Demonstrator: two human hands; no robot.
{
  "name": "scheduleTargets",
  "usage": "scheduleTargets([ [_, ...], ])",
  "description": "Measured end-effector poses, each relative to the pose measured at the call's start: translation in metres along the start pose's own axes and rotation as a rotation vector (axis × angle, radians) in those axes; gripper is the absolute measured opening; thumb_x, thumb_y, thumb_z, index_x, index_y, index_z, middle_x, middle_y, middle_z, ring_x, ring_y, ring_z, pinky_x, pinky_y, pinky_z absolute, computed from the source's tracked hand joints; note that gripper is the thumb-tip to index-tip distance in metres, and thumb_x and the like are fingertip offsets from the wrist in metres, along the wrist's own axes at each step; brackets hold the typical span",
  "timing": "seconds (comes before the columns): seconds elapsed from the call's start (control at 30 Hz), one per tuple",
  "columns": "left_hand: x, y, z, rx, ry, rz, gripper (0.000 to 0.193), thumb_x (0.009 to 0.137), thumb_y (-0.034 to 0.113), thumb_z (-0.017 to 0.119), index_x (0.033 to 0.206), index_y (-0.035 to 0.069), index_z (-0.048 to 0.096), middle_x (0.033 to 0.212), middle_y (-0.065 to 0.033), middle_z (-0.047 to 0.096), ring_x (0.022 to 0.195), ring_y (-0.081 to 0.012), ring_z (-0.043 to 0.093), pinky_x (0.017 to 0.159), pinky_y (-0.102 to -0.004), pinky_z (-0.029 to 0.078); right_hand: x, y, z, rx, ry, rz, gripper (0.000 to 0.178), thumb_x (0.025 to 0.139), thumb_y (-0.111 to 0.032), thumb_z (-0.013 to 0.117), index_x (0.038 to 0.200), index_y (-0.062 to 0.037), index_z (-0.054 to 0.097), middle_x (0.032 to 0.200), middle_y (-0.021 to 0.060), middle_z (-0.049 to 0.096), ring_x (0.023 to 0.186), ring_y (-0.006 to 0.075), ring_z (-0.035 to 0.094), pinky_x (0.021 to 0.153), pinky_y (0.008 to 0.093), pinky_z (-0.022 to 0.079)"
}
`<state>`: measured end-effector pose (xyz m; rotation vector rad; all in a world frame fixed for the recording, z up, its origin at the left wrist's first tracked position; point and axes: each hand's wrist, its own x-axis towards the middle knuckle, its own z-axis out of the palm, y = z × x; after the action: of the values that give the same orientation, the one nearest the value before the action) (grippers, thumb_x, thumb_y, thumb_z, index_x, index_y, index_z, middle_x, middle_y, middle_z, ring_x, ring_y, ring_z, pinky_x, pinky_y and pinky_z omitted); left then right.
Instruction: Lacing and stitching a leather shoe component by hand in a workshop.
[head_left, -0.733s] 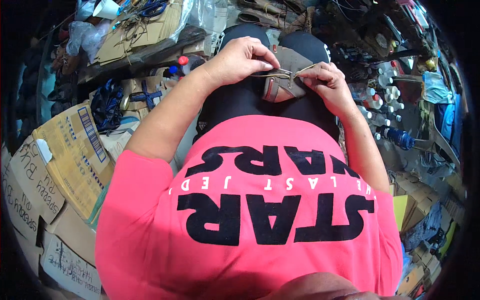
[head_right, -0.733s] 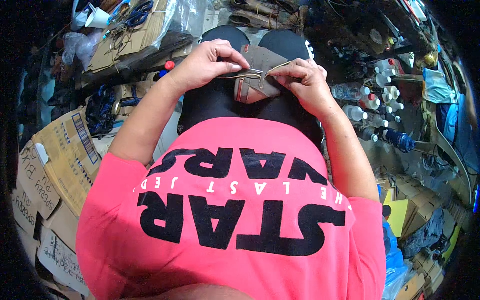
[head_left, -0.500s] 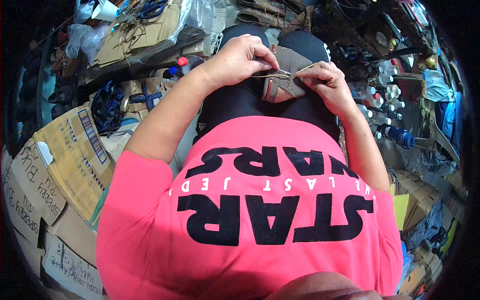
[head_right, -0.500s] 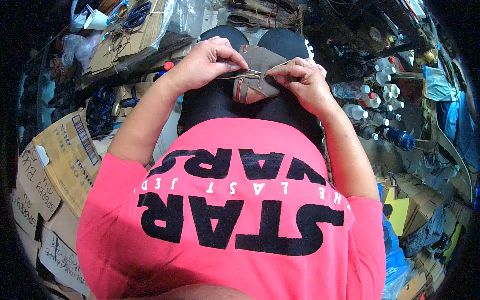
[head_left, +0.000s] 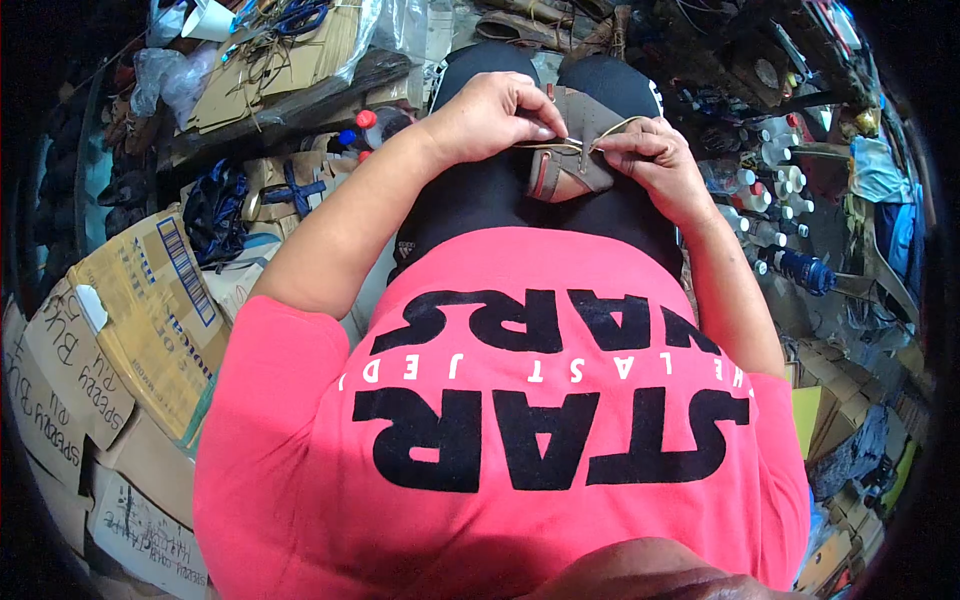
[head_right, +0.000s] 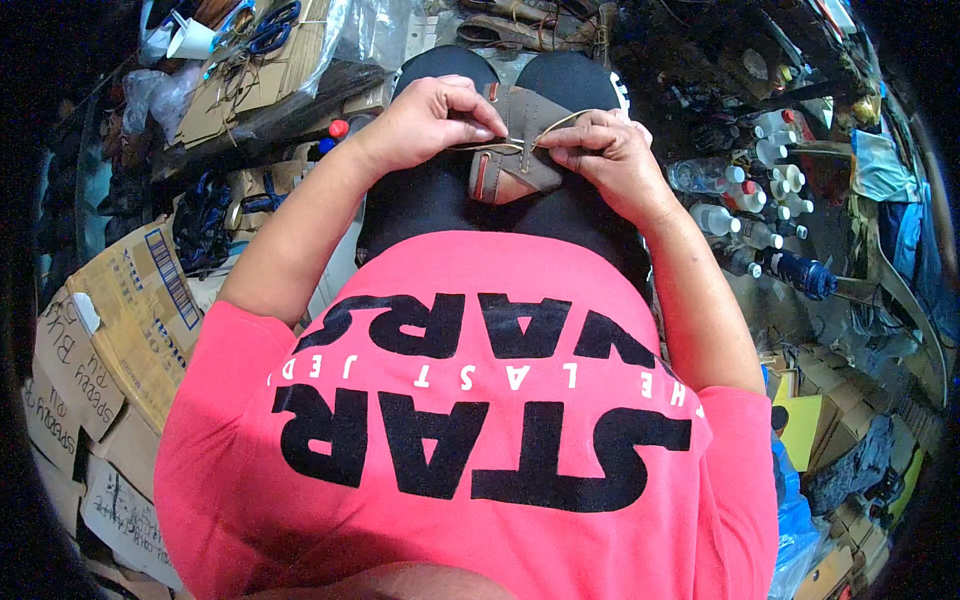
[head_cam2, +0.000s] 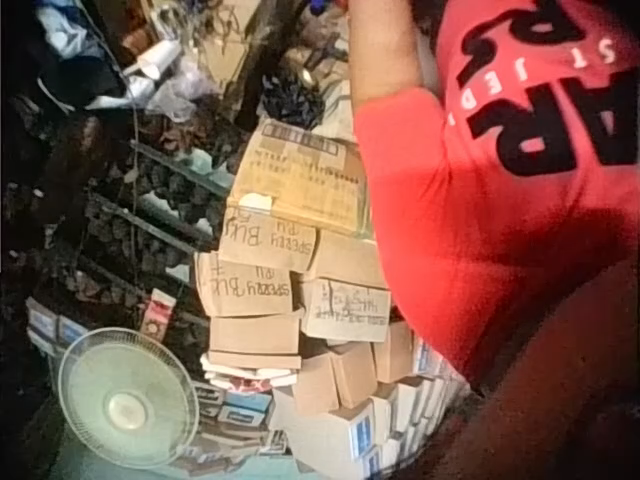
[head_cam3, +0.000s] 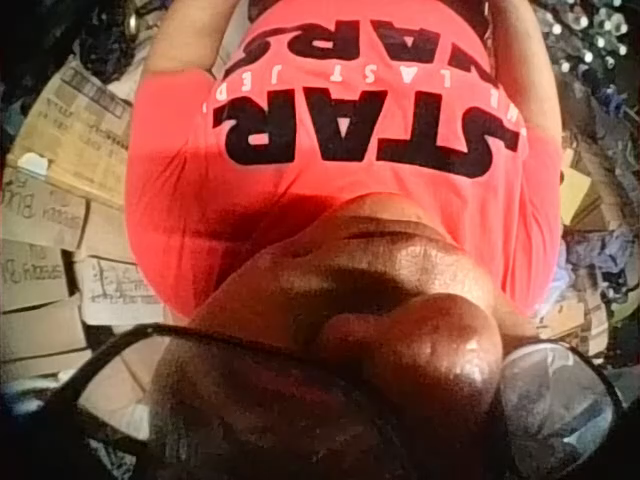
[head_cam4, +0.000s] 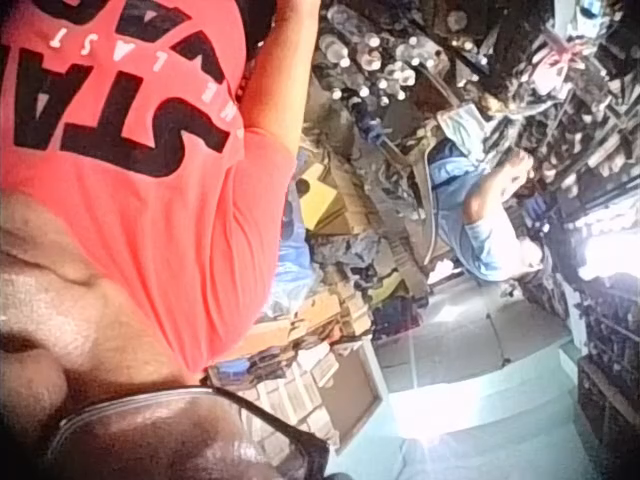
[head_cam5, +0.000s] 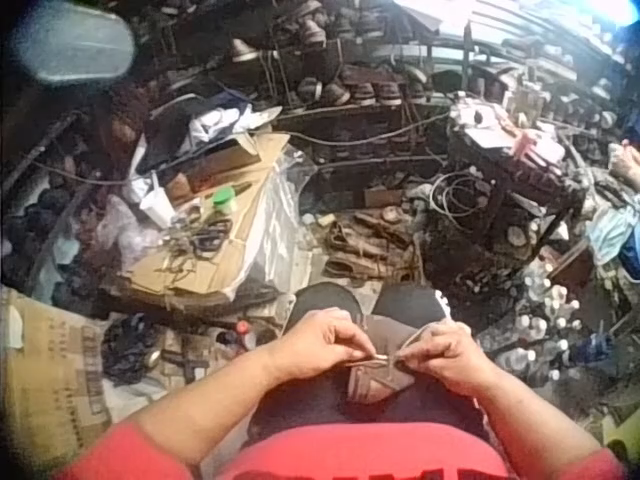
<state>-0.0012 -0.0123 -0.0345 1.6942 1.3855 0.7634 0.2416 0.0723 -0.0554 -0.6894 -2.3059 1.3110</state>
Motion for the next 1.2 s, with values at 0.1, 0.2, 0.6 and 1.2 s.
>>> scheduleTargets([
  [0.1,0.008,0.002,0.001,0.002,-0.076,-0.023,0.015,0.076,0.003,0.068,0.090,0.007,0.073,0.079,-0.0035,0.058,0.080,-0.0157,0.057,0.074,-0.0268,0.045,0.003,0.005,-0.001,-0.021,-0.012,-0.020,0.018,0.076,-0.007,0.072,0.093,-0.0128,0.075,0.083,0.0024,0.068,0.079,0.0155,0.058,0.074,0.0276,0.046],
  [0.2,0.016,-0.004,0.005,-0.077,-0.095,-0.030,0.016,0.078,0.004,0.068,0.091,0.010,0.073,0.080,-0.0044,0.055,0.081,-0.0163,0.055,0.077,-0.0273,0.044,0.006,0.002,-0.003,-0.070,-0.016,-0.047,0.020,0.076,-0.006,0.071,0.095,-0.0126,0.074,0.085,0.0033,0.069,0.081,0.0161,0.061,0.076,0.0285,0.047],
  [0.6,-0.009,0.011,0.026,0.010,0.191,-0.104,0.013,0.074,0.010,0.070,0.087,0.008,0.072,0.078,-0.0067,0.067,0.070,-0.0168,0.062,0.070,-0.0297,0.051,-0.009,-0.017,0.018,-0.231,0.139,0.134,0.019,0.073,-0.026,0.077,0.090,-0.0189,0.074,0.081,-0.0018,0.068,0.080,0.0133,0.057,0.088,0.0361,0.031],
  [1.2,-0.005,0.056,0.007,0.911,-0.035,0.127,0.009,0.085,0.017,0.050,0.090,0.013,0.056,0.083,-0.0040,0.063,0.093,-0.0220,0.060,0.084,-0.0433,0.035,0.012,-0.062,-0.006,-0.704,-0.190,-0.024,0.008,0.085,-0.016,0.058,0.091,-0.0133,0.062,0.083,0.0073,0.066,0.088,0.0273,0.060,0.087,0.0437,0.036],
])
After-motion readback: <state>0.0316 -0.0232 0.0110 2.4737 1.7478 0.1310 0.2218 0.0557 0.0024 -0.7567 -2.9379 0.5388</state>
